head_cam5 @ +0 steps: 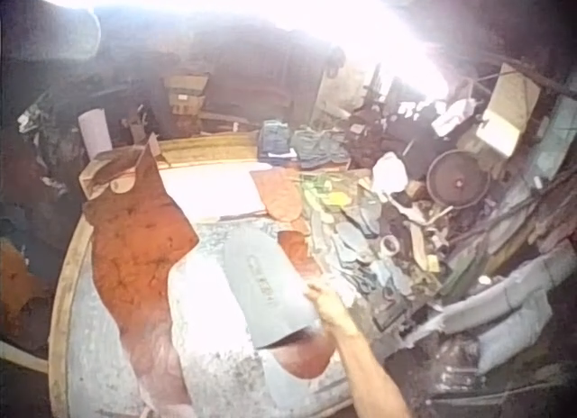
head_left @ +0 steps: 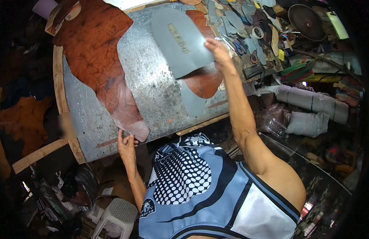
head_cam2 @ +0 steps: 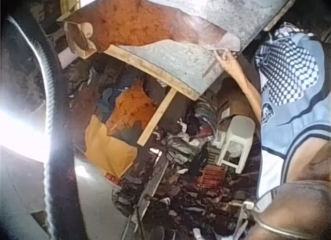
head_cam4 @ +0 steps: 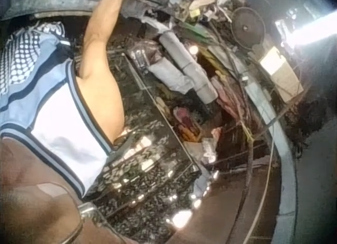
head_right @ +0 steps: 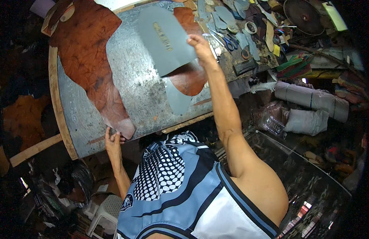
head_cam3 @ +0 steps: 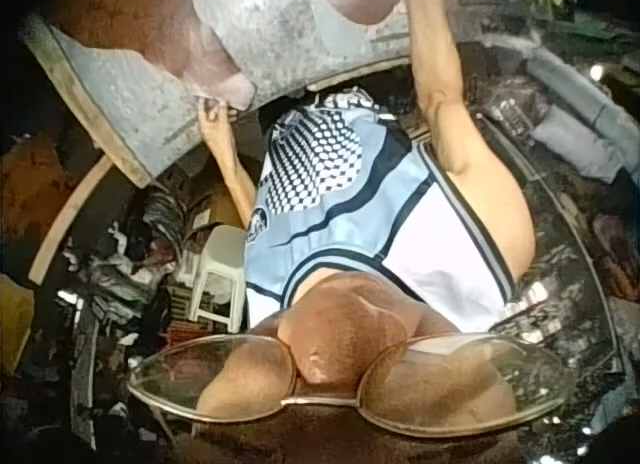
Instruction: Cut shoe components from a leather sheet using a metal template and a knife.
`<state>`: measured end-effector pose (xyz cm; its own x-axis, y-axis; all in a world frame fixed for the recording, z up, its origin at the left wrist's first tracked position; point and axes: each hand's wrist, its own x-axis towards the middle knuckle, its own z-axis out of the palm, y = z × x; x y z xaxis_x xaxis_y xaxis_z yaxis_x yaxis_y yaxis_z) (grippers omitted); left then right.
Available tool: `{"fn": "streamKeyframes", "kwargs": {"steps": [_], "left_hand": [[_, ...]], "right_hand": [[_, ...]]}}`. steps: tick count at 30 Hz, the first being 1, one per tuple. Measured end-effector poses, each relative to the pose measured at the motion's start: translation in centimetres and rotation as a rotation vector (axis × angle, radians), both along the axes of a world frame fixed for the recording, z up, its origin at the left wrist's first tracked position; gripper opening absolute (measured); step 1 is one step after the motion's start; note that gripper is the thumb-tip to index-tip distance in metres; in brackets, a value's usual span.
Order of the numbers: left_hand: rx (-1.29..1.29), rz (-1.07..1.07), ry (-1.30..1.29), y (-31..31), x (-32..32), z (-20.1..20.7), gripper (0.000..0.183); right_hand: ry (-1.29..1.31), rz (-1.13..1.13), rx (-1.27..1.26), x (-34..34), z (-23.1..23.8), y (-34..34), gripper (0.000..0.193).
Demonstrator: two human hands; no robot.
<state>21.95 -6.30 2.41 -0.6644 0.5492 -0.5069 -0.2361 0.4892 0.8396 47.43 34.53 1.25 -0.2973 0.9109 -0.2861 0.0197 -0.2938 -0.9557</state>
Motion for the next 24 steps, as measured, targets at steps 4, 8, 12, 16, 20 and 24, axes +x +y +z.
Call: {"fn": "streamKeyframes", "kwargs": {"steps": [4, 8, 12, 16, 20, 24], "left_hand": [[0.015, -0.009, 0.025, -0.2, 0.0, -1.2, 0.059], [0.061, -0.009, 0.037, -0.5, 0.5, -1.7, 0.058], [0.033, 0.014, 0.043, -0.2, 0.5, -1.4, 0.058], [-0.027, 0.03, 0.037, -0.3, 0.4, -1.3, 0.059], [-0.051, 0.01, 0.074, -0.9, 0.3, -1.1, 0.061], [-0.031, 0.001, 0.075, 0.6, -0.5, -0.1, 0.063]], "right_hand": [[0.284, 0.005, -0.177, -6.5, -3.5, -4.2, 0.027], [0.237, -0.022, -0.198, -10.2, -7.9, -7.7, 0.03], [-0.224, 0.131, 0.193, -10.0, -4.6, -6.9, 0.031], [-0.954, -0.014, 0.623, -8.3, -3.2, 1.5, 0.022], [-1.226, -0.057, 0.632, -6.0, -5.4, 14.7, 0.043], [-1.022, -0.048, 0.275, -0.9, -7.3, 23.1, 0.04]]}}
